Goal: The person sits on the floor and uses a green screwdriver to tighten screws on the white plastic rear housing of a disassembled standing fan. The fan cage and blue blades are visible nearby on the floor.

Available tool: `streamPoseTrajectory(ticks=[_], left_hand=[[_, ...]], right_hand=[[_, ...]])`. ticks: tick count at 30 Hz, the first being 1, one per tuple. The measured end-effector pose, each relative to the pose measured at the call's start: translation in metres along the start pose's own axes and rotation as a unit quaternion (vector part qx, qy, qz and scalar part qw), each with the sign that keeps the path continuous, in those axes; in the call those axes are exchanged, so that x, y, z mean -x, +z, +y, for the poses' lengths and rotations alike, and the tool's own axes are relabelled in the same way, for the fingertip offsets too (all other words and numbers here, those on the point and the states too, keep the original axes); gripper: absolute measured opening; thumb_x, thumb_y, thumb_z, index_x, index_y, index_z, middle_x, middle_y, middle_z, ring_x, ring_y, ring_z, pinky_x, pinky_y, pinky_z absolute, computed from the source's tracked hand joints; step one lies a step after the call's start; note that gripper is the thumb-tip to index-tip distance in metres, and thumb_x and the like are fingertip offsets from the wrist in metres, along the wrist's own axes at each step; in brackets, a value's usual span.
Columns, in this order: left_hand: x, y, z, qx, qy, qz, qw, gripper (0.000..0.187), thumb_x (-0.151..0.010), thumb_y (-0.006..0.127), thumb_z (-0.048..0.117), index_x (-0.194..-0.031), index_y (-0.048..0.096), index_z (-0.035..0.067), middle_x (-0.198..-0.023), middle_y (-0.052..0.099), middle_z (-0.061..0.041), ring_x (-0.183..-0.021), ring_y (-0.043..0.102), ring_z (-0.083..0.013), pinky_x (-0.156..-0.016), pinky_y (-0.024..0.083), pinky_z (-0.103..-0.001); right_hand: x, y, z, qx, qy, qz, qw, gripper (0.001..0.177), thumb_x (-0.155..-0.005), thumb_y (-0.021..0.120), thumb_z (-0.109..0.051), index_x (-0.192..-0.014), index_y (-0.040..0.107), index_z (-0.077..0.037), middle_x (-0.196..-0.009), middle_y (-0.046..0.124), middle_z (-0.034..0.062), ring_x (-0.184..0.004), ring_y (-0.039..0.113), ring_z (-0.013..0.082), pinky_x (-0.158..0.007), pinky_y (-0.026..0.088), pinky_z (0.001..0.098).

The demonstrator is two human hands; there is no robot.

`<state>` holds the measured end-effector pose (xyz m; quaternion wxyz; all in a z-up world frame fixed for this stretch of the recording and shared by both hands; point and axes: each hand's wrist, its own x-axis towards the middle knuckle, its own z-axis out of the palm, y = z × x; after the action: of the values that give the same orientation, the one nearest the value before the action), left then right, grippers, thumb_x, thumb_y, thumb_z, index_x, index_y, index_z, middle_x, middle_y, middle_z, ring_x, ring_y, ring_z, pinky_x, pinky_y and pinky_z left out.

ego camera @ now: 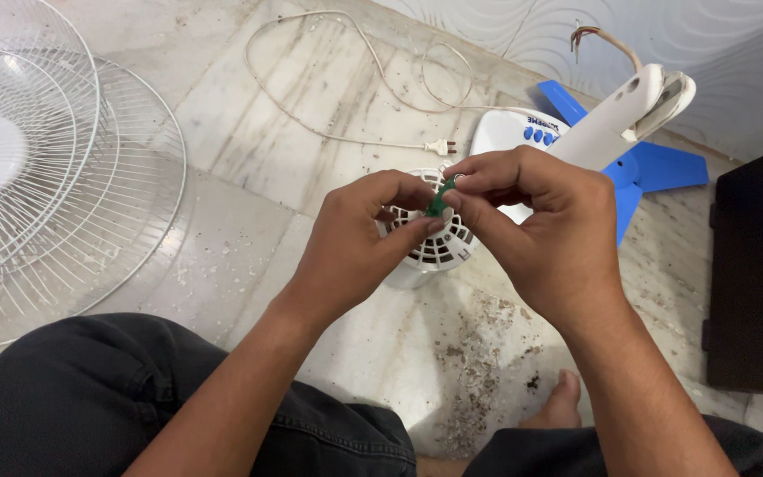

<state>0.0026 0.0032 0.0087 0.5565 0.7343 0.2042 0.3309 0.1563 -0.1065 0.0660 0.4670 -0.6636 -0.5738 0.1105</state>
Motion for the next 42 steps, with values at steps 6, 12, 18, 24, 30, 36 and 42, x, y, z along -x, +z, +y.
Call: streamPoseTrajectory(ticks=[6, 12, 18, 24, 30, 36, 42], left_hand=[[0.003, -0.001, 0.001, -0.007, 0.037, -0.013, 0.999, 0.022, -0.093, 0.071, 0.009, -0.115, 0.074, 0.004, -0.101, 0.078, -0.009, -0.092, 0.075, -0.0139, -0.081, 0.060, -0.029], [0.004, 0.001, -0.001, -0.029, 0.037, -0.012, 0.999, 0.021, -0.097, 0.067, 0.009, -0.117, 0.073, 0.005, -0.106, 0.077, -0.009, -0.096, 0.075, -0.0148, -0.085, 0.059, -0.029], [0.004, 0.002, -0.006, -0.006, 0.033, 0.002, 0.999, 0.023, -0.097, 0.067, 0.009, -0.118, 0.073, 0.002, -0.107, 0.078, -0.009, -0.097, 0.075, -0.0155, -0.086, 0.059, -0.029], [0.004, 0.003, -0.008, -0.031, 0.030, 0.012, 0.999, 0.022, -0.097, 0.068, 0.012, -0.116, 0.074, 0.003, -0.103, 0.079, -0.008, -0.091, 0.072, -0.0151, -0.082, 0.055, -0.031], [0.005, 0.002, -0.009, -0.019, 0.050, 0.017, 0.998, 0.020, -0.099, 0.067, 0.012, -0.115, 0.074, 0.003, -0.103, 0.079, -0.008, -0.092, 0.072, -0.0153, -0.085, 0.056, -0.031], [0.005, 0.003, -0.010, -0.001, 0.042, 0.013, 0.999, 0.021, -0.099, 0.065, 0.009, -0.117, 0.073, 0.001, -0.103, 0.078, -0.008, -0.092, 0.072, -0.0141, -0.085, 0.057, -0.030], [0.003, 0.004, -0.002, 0.031, 0.024, 0.001, 0.999, 0.021, -0.100, 0.062, 0.009, -0.117, 0.071, 0.000, -0.102, 0.078, -0.008, -0.096, 0.075, -0.0123, -0.085, 0.059, -0.029]], right_hand=[[0.001, -0.001, -0.003, 0.014, -0.016, 0.007, 1.000, 0.013, -0.090, 0.082, 0.000, -0.093, 0.070, -0.001, -0.098, 0.076, 0.0070, -0.087, 0.074, 0.0119, -0.079, 0.061, 0.0242], [0.006, -0.007, -0.004, 0.071, -0.015, 0.005, 0.997, 0.015, -0.091, 0.082, -0.005, -0.102, 0.074, -0.003, -0.090, 0.075, 0.0050, -0.080, 0.071, 0.0098, -0.074, 0.060, 0.0248], [-0.004, -0.010, 0.009, 0.059, 0.114, -0.054, 0.990, 0.025, -0.089, 0.075, -0.010, -0.113, 0.076, -0.006, -0.092, 0.078, 0.0029, -0.077, 0.071, 0.0112, -0.068, 0.057, 0.0263], [-0.001, 0.010, 0.021, 0.075, 0.185, -0.101, 0.975, 0.020, -0.088, 0.075, -0.013, -0.107, 0.077, -0.007, -0.083, 0.078, 0.0061, -0.070, 0.072, 0.0141, -0.064, 0.058, 0.0299], [-0.001, 0.029, 0.033, 0.100, 0.118, -0.039, 0.987, 0.013, -0.086, 0.077, -0.006, -0.098, 0.078, -0.004, -0.085, 0.071, 0.0100, -0.071, 0.070, 0.0202, -0.066, 0.055, 0.0335], [0.010, 0.043, 0.041, 0.076, 0.056, 0.028, 0.995, 0.010, -0.089, 0.072, 0.000, -0.099, 0.073, -0.001, -0.092, 0.068, 0.0109, -0.075, 0.068, 0.0231, -0.067, 0.054, 0.0349], [0.013, 0.048, 0.041, 0.106, 0.078, 0.064, 0.989, 0.010, -0.094, 0.073, -0.002, -0.089, 0.067, 0.003, -0.089, 0.066, 0.0116, -0.069, 0.065, 0.0233, -0.062, 0.051, 0.0343]])
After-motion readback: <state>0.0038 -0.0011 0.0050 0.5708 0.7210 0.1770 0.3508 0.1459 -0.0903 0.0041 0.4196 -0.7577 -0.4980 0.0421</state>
